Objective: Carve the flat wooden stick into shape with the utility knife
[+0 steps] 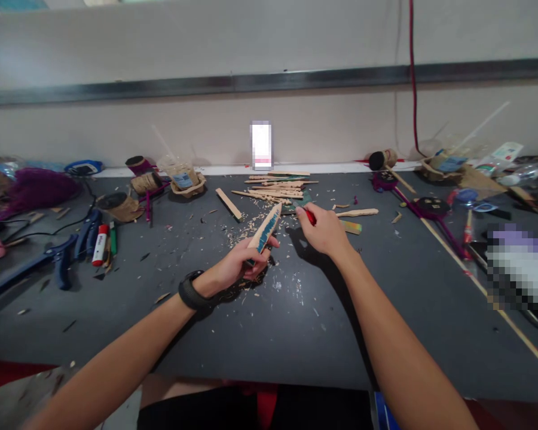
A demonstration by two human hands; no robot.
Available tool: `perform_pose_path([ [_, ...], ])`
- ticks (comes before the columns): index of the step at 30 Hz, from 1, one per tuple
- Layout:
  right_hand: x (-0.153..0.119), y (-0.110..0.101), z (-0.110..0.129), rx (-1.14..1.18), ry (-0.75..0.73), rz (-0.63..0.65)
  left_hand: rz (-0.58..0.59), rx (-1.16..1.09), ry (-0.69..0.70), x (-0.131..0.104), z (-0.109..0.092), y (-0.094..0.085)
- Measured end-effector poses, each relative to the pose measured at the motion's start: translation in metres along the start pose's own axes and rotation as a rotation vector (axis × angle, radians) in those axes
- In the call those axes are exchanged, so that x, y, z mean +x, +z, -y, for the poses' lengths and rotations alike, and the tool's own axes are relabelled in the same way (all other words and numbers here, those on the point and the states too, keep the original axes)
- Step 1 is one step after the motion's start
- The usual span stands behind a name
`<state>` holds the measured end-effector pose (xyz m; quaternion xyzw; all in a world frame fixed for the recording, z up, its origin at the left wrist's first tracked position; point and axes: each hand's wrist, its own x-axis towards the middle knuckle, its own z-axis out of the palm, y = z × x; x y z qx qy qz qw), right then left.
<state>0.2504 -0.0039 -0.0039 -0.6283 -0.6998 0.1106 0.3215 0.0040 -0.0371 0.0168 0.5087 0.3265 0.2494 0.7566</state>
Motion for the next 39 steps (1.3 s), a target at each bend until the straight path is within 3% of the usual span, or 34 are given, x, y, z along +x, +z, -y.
perform_pose_path([
  [13, -0.009, 0.000, 0.029, 0.008, -0.062, 0.043, -0.009, -0.123, -0.015, 0.004, -0.002, -0.004],
  [23, -0.021, 0.012, 0.055, 0.032, -0.213, 0.270, 0.024, -0.384, -0.085, 0.011, -0.002, -0.018],
  [30, -0.024, 0.012, 0.060, 0.023, -0.234, 0.303, -0.061, -0.317, -0.068, 0.013, -0.001, -0.017],
  [36, -0.020, 0.009, 0.055, -0.045, -0.203, 0.271, -0.077, -0.154, -0.016, 0.019, 0.006, -0.017],
  [39, -0.019, 0.008, 0.052, -0.046, -0.212, 0.271, -0.156, -0.029, 0.040, 0.020, 0.010, -0.018],
])
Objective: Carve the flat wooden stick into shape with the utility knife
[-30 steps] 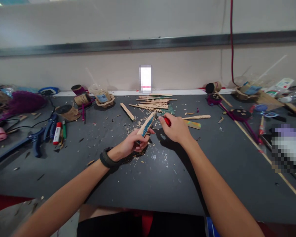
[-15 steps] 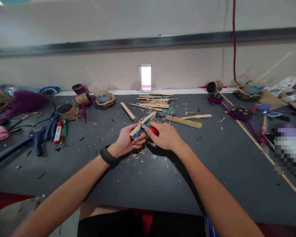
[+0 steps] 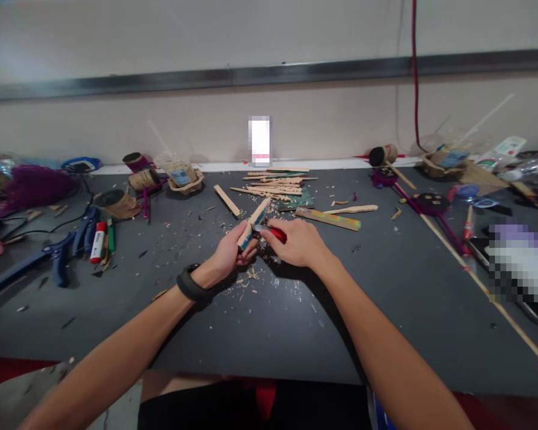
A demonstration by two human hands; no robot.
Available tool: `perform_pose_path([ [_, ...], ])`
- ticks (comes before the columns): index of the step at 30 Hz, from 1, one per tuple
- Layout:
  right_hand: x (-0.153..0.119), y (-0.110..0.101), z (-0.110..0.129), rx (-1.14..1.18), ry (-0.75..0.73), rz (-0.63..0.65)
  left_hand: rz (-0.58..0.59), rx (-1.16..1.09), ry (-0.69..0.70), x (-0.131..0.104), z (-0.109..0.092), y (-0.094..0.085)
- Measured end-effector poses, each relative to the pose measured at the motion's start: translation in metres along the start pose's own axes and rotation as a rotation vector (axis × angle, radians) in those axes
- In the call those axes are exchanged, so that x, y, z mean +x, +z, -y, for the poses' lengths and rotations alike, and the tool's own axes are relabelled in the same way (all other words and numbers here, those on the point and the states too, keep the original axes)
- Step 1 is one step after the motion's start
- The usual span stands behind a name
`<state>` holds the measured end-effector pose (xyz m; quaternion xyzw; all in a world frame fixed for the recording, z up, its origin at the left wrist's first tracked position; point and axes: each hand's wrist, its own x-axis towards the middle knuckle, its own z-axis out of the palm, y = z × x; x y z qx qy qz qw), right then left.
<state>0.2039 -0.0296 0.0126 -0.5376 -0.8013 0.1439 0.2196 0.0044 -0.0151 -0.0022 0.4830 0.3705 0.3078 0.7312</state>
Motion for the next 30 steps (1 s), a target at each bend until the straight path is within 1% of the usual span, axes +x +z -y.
perform_pose_path([
  [3, 0.000, 0.000, -0.003, 0.004, -0.003, 0.012, -0.126, 0.140, 0.078, 0.001, 0.005, -0.002],
  [5, 0.000, 0.001, -0.005, -0.003, -0.004, 0.015, -0.178, 0.189, 0.092, 0.001, 0.009, -0.003],
  [10, -0.001, 0.003, -0.001, -0.044, 0.021, 0.022, -0.211, 0.187, 0.058, 0.003, 0.013, -0.004],
  [14, 0.001, 0.009, 0.004, -0.092, 0.038, 0.014, -0.258, 0.226, 0.075, 0.003, 0.011, -0.006],
  [16, 0.003, 0.010, 0.000, -0.104, 0.035, 0.004, -0.276, 0.246, 0.085, -0.001, 0.010, -0.003],
  [18, 0.006, 0.008, -0.011, -0.105, 0.051, -0.028, -0.259, 0.251, 0.095, -0.008, 0.010, 0.005],
  [19, 0.007, 0.006, -0.019, -0.101, 0.109, -0.089, -0.233, 0.249, 0.101, -0.012, 0.011, 0.010],
  [21, 0.009, 0.002, -0.033, -0.105, 0.216, -0.154, -0.151, 0.255, 0.120, -0.020, 0.013, 0.021],
  [23, 0.009, -0.001, -0.042, -0.110, 0.241, -0.186, -0.081, 0.245, 0.132, -0.025, 0.014, 0.028],
  [25, 0.009, 0.000, -0.044, -0.103, 0.215, -0.169, -0.067, 0.113, 0.111, -0.024, 0.012, 0.029],
  [27, 0.009, 0.003, -0.041, -0.096, 0.235, -0.200, -0.089, 0.033, 0.123, -0.019, 0.005, 0.024],
  [30, 0.008, 0.004, -0.038, -0.044, 0.280, -0.263, -0.052, -0.085, 0.091, -0.014, -0.006, 0.017],
])
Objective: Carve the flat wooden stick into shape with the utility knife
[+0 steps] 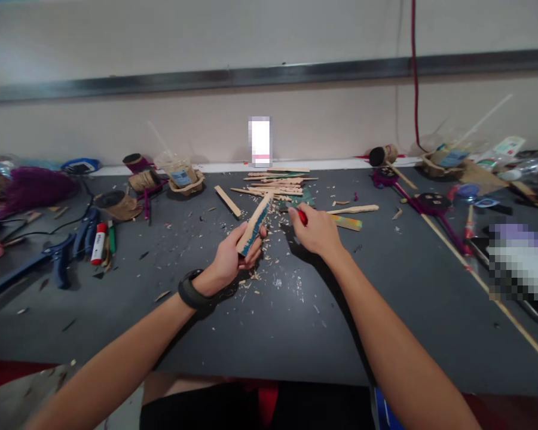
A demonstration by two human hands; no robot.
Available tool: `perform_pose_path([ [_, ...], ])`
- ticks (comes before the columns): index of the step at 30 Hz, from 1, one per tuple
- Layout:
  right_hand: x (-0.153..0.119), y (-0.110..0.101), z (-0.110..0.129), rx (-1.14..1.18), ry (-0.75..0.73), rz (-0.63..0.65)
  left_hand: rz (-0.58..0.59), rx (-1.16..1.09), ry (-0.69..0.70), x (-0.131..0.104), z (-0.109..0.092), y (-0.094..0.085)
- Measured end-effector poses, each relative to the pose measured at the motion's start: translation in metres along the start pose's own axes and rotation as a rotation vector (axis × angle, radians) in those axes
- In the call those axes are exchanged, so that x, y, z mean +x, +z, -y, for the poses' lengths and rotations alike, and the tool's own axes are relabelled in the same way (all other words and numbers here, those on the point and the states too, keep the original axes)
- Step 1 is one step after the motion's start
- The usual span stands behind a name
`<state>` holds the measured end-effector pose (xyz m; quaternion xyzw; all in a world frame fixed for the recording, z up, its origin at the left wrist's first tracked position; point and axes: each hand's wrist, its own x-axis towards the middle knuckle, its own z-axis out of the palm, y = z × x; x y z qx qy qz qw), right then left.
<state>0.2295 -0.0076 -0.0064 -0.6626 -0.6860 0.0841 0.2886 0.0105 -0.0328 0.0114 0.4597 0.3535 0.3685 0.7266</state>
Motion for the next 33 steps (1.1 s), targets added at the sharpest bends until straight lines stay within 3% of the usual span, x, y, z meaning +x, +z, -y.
perform_pose_path([
  [5, -0.003, -0.008, 0.004, 0.090, -0.033, -0.072, -0.013, -0.017, -0.123, 0.002, -0.007, 0.000],
  [10, -0.007, -0.010, 0.015, 0.090, -0.088, -0.062, -0.039, -0.077, -0.164, 0.005, -0.003, -0.001],
  [15, -0.008, -0.008, 0.017, 0.076, -0.108, -0.025, -0.127, -0.019, -0.104, 0.009, 0.005, -0.003],
  [21, -0.010, -0.007, 0.021, 0.028, -0.153, -0.012, -0.216, 0.154, 0.066, 0.009, 0.011, -0.003],
  [28, -0.016, -0.001, 0.028, -0.055, -0.248, 0.076, -0.161, 0.440, 0.167, 0.007, 0.018, -0.005],
  [33, -0.007, -0.003, 0.011, -0.104, -0.188, 0.068, -0.182, 0.690, 0.253, -0.001, 0.011, -0.001],
])
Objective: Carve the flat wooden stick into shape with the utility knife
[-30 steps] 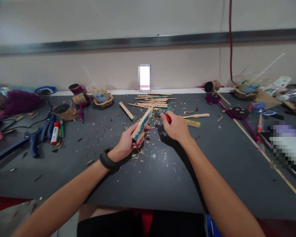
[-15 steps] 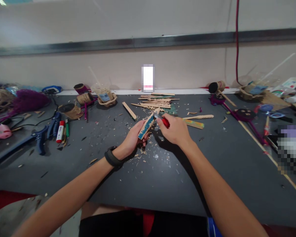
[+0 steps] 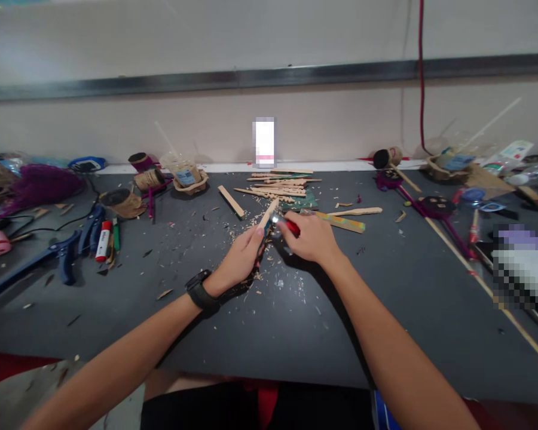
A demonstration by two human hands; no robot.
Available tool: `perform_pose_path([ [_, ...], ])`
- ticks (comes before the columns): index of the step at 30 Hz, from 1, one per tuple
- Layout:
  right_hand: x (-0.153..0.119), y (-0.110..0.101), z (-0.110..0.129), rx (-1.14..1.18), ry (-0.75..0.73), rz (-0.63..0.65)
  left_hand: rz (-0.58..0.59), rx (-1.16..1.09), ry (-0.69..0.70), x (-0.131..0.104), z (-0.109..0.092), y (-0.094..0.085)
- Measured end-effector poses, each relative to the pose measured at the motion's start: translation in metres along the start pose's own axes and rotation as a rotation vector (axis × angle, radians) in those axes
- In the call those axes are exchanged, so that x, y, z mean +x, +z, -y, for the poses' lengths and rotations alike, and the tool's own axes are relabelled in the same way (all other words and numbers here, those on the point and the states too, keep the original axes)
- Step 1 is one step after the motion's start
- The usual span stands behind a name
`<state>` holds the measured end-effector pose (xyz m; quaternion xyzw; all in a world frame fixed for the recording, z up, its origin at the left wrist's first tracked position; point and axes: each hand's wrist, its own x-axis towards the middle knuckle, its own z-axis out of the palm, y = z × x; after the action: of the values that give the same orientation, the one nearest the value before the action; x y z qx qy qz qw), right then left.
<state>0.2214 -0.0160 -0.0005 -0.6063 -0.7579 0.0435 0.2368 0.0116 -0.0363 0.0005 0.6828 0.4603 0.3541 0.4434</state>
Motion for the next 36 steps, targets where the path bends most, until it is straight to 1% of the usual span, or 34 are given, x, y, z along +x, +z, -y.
perform_pose_path([
  [2, 0.003, -0.002, -0.014, -0.019, 0.125, -0.014, -0.010, 0.137, 0.091, -0.007, -0.010, 0.000],
  [4, 0.005, -0.005, -0.027, -0.014, 0.212, -0.034, 0.076, 0.194, 0.163, -0.015, -0.021, 0.001],
  [5, 0.005, -0.006, -0.031, -0.002, 0.239, -0.068, 0.103, 0.159, 0.172, -0.018, -0.025, 0.001],
  [6, 0.006, -0.007, -0.033, 0.020, 0.250, -0.095, 0.136, 0.084, 0.146, -0.021, -0.029, 0.002],
  [9, 0.006, -0.005, -0.030, 0.150, 0.240, -0.134, 0.215, -0.246, -0.066, -0.021, -0.031, 0.003],
  [11, 0.007, -0.004, -0.022, 0.356, 0.235, -0.129, 0.239, -0.425, -0.182, -0.014, -0.027, 0.001],
  [13, 0.009, -0.003, -0.014, 0.680, 0.265, -0.091, 0.232, -0.530, -0.233, -0.006, -0.024, -0.004],
  [15, 0.011, -0.005, -0.007, 1.007, 0.318, -0.011, 0.194, -0.592, -0.271, 0.002, -0.021, -0.011],
  [16, 0.011, -0.006, -0.004, 1.128, 0.339, 0.032, 0.163, -0.611, -0.292, 0.005, -0.020, -0.013],
  [18, 0.011, -0.007, 0.000, 1.257, 0.354, 0.078, 0.091, -0.627, -0.327, 0.010, -0.019, -0.018],
  [21, 0.009, -0.006, 0.003, 1.264, 0.360, 0.070, 0.000, -0.633, -0.336, 0.014, -0.016, -0.022],
  [26, 0.008, 0.000, 0.001, 1.246, 0.350, 0.020, -0.095, -0.710, -0.272, 0.019, -0.007, -0.022],
  [30, 0.009, -0.001, 0.001, 1.252, 0.314, 0.025, -0.161, -0.772, -0.234, 0.023, -0.001, -0.023],
  [33, 0.009, -0.001, 0.002, 1.245, 0.302, 0.024, -0.210, -0.864, -0.262, 0.026, -0.001, -0.025],
  [36, 0.009, -0.001, 0.004, 1.213, 0.301, 0.007, -0.218, -0.929, -0.322, 0.027, -0.002, -0.026],
])
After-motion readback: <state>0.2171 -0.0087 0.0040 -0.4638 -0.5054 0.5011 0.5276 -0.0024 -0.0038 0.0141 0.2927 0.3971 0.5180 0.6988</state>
